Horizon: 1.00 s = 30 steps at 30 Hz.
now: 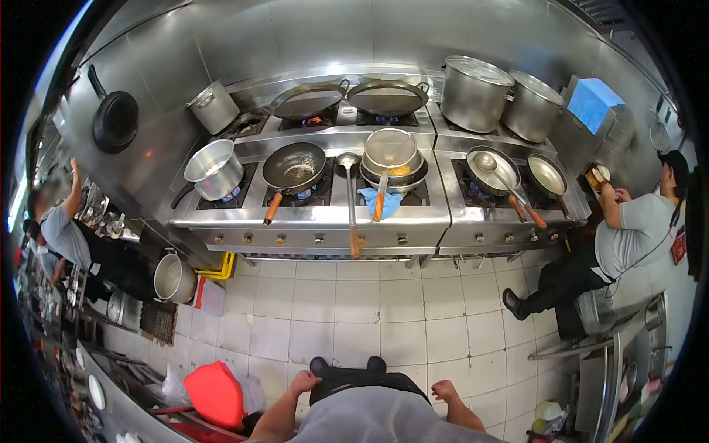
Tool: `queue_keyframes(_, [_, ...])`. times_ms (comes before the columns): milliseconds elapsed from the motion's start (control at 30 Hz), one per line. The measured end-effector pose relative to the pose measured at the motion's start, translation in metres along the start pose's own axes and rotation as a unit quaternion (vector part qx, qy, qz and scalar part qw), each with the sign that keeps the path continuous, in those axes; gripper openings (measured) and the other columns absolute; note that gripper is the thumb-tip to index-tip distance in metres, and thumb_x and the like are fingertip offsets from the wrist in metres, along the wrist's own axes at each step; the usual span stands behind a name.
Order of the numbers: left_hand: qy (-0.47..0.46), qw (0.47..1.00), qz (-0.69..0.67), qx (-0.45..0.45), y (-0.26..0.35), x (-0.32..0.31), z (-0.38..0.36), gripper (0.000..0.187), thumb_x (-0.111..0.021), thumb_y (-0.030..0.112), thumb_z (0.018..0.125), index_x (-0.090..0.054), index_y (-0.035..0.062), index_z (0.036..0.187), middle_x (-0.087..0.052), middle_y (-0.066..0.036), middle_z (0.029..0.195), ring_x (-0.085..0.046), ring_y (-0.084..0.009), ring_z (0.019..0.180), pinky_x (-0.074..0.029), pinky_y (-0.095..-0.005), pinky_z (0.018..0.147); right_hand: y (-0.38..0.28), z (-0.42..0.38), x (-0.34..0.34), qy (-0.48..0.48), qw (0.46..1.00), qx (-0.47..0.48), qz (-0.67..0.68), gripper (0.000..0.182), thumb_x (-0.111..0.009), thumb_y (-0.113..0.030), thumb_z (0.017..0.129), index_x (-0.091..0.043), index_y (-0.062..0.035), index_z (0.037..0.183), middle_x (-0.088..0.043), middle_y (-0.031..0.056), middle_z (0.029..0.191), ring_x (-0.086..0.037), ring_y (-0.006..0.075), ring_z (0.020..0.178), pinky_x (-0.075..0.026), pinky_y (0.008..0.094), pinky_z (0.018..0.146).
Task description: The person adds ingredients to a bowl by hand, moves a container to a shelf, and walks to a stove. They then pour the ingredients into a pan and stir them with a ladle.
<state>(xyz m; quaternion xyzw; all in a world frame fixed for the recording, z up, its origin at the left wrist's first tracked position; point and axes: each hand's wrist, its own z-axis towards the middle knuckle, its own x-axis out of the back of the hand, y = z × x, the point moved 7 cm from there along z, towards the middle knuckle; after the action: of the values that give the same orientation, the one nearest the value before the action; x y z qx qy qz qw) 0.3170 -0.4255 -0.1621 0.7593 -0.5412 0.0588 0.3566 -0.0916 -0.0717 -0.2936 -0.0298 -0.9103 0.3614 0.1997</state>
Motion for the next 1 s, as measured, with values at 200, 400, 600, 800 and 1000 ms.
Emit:
queue_keyframes(200, [0.017, 0.999, 0.025, -0.013, -0.011, 0.007, 0.005, 0.032, -0.069, 0.034, 0.072, -0.063, 0.0024, 0.072, -0.064, -0.014, 0.068, -0.064, -0.0243, 0.066, -0.051, -0.036, 0.063, -0.02, -0.046, -0.004, 0.023, 0.97, -0.204, 0.129, 0.019, -0.059, -0.012, 0.077, -0.062, 0.0021, 0.089, -0.064, 0.0106, 0.078, -0.065, 0.0221, 0.069, -0.053, 0.0336, 0.05])
queue_keyframes(400, [0.041, 0.998, 0.038, -0.005, -0.012, 0.022, -0.023, 0.039, -0.068, 0.038, 0.071, -0.065, 0.001, 0.082, -0.066, -0.017, 0.08, -0.065, -0.0281, 0.078, -0.051, -0.0368, 0.072, -0.053, -0.02, -0.025, -0.012, 0.976, -0.164, 0.144, 0.019, -0.06, -0.012, 0.077, -0.062, 0.0027, 0.089, -0.064, 0.0116, 0.076, -0.065, 0.0222, 0.068, -0.052, 0.031, 0.047])
queue_keyframes(600, [-0.019, 0.995, -0.058, 0.076, -0.017, 0.017, -0.055, 0.06, -0.068, 0.051, 0.071, -0.06, 0.0031, 0.105, -0.065, -0.015, 0.098, -0.062, -0.0261, 0.091, -0.051, -0.0388, 0.076, -0.089, 0.015, -0.032, -0.027, 0.986, -0.134, 0.092, 0.019, -0.06, -0.014, 0.077, -0.063, 0.0018, 0.087, -0.064, 0.0109, 0.075, -0.065, 0.0204, 0.067, -0.052, 0.0308, 0.048])
queue_keyframes(800, [-0.132, 0.963, -0.156, 0.178, -0.012, 0.003, -0.09, 0.083, -0.066, 0.059, 0.071, -0.041, 0.0068, 0.131, -0.054, -0.014, 0.122, -0.055, -0.0299, 0.104, -0.048, -0.0464, 0.081, -0.111, 0.028, -0.014, -0.014, 0.992, -0.107, 0.067, 0.019, -0.06, -0.014, 0.075, -0.064, 0.0013, 0.086, -0.064, 0.0095, 0.073, -0.065, 0.0194, 0.067, -0.052, 0.0306, 0.048])
queue_keyframes(1000, [-0.115, 0.959, -0.189, 0.178, -0.028, -0.005, -0.084, 0.09, -0.068, 0.062, 0.068, -0.039, 0.0058, 0.132, -0.053, -0.015, 0.122, -0.055, -0.0309, 0.105, -0.047, -0.0472, 0.082, -0.113, 0.022, -0.002, -0.001, 0.993, -0.109, 0.039, 0.014, -0.059, -0.011, 0.072, -0.064, 0.0023, 0.073, -0.061, 0.0106, 0.062, -0.06, 0.0165, 0.053, -0.047, 0.0285, 0.042])
